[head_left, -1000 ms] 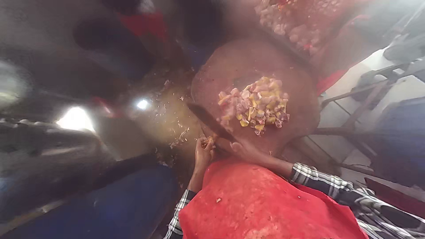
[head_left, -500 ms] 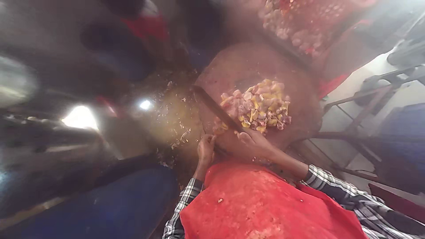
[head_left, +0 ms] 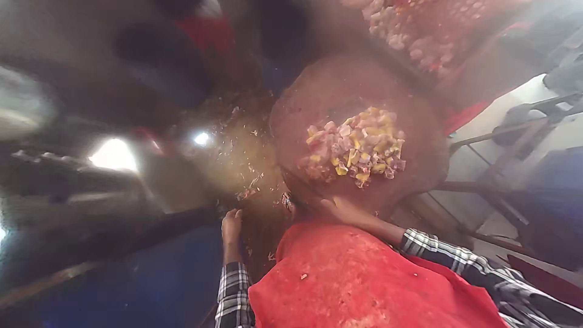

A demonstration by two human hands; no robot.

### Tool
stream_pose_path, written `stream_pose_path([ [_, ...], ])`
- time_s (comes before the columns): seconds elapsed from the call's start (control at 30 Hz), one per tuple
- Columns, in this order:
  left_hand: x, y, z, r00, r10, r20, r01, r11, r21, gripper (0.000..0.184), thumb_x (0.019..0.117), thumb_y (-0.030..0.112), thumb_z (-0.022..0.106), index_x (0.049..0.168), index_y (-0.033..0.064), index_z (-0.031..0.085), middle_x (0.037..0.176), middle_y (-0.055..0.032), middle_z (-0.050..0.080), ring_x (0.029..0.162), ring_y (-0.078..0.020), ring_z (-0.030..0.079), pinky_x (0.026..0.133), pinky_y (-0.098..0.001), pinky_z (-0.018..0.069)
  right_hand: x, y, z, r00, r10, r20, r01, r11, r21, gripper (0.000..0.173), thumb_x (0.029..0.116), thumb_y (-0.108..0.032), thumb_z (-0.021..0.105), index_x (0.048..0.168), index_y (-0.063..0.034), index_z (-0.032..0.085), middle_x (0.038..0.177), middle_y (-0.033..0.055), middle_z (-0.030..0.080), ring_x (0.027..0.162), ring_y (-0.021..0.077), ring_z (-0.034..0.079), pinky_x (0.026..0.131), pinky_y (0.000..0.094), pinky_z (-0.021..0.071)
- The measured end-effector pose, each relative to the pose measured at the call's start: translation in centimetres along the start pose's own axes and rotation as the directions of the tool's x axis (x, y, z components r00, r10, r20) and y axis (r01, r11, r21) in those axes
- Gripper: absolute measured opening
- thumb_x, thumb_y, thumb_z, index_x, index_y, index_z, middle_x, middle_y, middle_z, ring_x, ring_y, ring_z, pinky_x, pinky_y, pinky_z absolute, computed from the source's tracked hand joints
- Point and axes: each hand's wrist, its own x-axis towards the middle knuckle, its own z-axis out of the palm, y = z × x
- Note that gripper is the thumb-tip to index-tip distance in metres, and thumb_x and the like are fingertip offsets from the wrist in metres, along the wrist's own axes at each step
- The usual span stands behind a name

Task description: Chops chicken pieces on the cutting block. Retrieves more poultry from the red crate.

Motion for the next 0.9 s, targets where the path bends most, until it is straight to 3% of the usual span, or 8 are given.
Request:
stream_pose_path([
  [0.1,0.7,-2.1,-1.1,0.992,-0.083,-0.1,0.085,0.996,0.022,0.039,0.0916,0.044,0.072,0.111,0.0096,0.074,0.112,-0.0209,0.071,0.112,-0.0431,0.064,0.095,-0.0686,0.0482,0.4,0.3,-0.4,1.0,0.016,-0.013,-0.016,1.0,0.013,0.075,0.1028,-0.07,0.028,0.109,-0.0047,0.063,0.092,0.0171,0.065,0.088,0.033,0.067,0.08,0.0581,0.0541],
  [0.17,-0.1,0.5,-3.0,0.983,-0.053,-0.174,0.043,0.997,-0.061,0.054,0.0844,0.039,0.081,0.125,0.0065,0.067,0.125,-0.0275,0.063,0.121,-0.0499,0.055,0.097,-0.0714,0.0444,0.4,0.3,-0.7,1.0,0.026,-0.004,-0.026,0.999,0.024,0.075,0.1031,-0.07,0.028,0.11,-0.0039,0.062,0.093,0.0179,0.065,0.09,0.0336,0.067,0.081,0.0582,0.0538],
  [0.3,-0.6,12.3,-7.6,0.938,0.323,-0.125,-0.344,0.911,-0.228,0.06,0.1,0.037,0.064,0.148,0.0048,0.048,0.141,-0.0232,0.057,0.128,-0.0368,0.058,0.107,-0.0572,0.0471,0.5,0.4,-0.2,1.0,-0.019,-0.011,0.019,0.996,-0.082,0.076,0.1017,-0.072,0.028,0.117,-0.006,0.063,0.098,0.0176,0.068,0.094,0.035,0.069,0.083,0.0609,0.0549],
  [0.37,0.2,18.8,-8.7,0.889,0.457,-0.019,-0.436,0.836,-0.332,0.056,0.1037,0.039,0.057,0.152,0.0147,0.044,0.151,-0.0157,0.051,0.133,-0.0305,0.056,0.106,-0.053,0.0492,0.6,0.5,0.2,0.998,-0.056,-0.005,0.054,0.986,-0.157,0.074,0.102,-0.071,0.03,0.125,-0.008,0.06,0.104,0.0184,0.07,0.101,0.0372,0.069,0.087,0.063,0.0545],
  [0.47,4.3,24.4,-6.8,0.896,0.441,-0.057,-0.43,0.892,0.139,0.07,0.0952,0.038,0.067,0.155,0.0117,0.042,0.154,-0.0273,0.043,0.141,-0.0458,0.043,0.109,-0.0711,0.0361,0.5,0.7,0.2,0.994,-0.11,0.027,0.113,0.957,-0.268,0.063,0.104,-0.064,0.036,0.131,-0.0103,0.057,0.108,0.0195,0.07,0.104,0.0402,0.069,0.088,0.0653,0.0539],
  [0.57,5.3,29.0,-4.5,0.83,0.558,-0.002,-0.541,0.804,0.249,0.059,0.0986,0.045,0.062,0.15,0.0204,0.05,0.137,-0.0203,0.061,0.124,-0.0432,0.06,0.099,-0.07,0.0475,0.6,1.1,-0.3,0.978,-0.206,0.032,0.203,0.903,-0.378,0.05,0.1034,-0.054,0.046,0.13,-0.0132,0.058,0.104,0.0187,0.072,0.099,0.0419,0.071,0.083,0.0666,0.0548],
  [0.7,0.6,34.3,-0.3,0.637,0.708,0.305,-0.699,0.697,-0.16,0.041,0.1073,0.048,0.047,0.131,0.0208,0.066,0.128,-0.0087,0.069,0.114,-0.0266,0.067,0.098,-0.0564,0.0532,0.9,2.0,0.2,0.966,-0.249,0.061,0.252,0.873,-0.417,0.042,0.1011,-0.049,0.053,0.122,-0.0128,0.06,0.101,0.0172,0.072,0.096,0.0414,0.071,0.08,0.0665,0.0552],
  [0.9,1.0,37.7,6.3,0.684,0.551,0.479,-0.59,0.803,-0.081,0.066,0.0849,0.073,0.064,0.112,0.0126,0.071,0.1,-0.0113,0.073,0.089,-0.0254,0.071,0.081,-0.0524,0.0592,1.3,1.6,-1.3,0.959,-0.252,0.128,0.282,0.886,-0.368,0.042,0.1039,-0.048,0.049,0.126,-0.0129,0.058,0.102,0.0169,0.072,0.098,0.0399,0.071,0.083,0.0644,0.055],
])
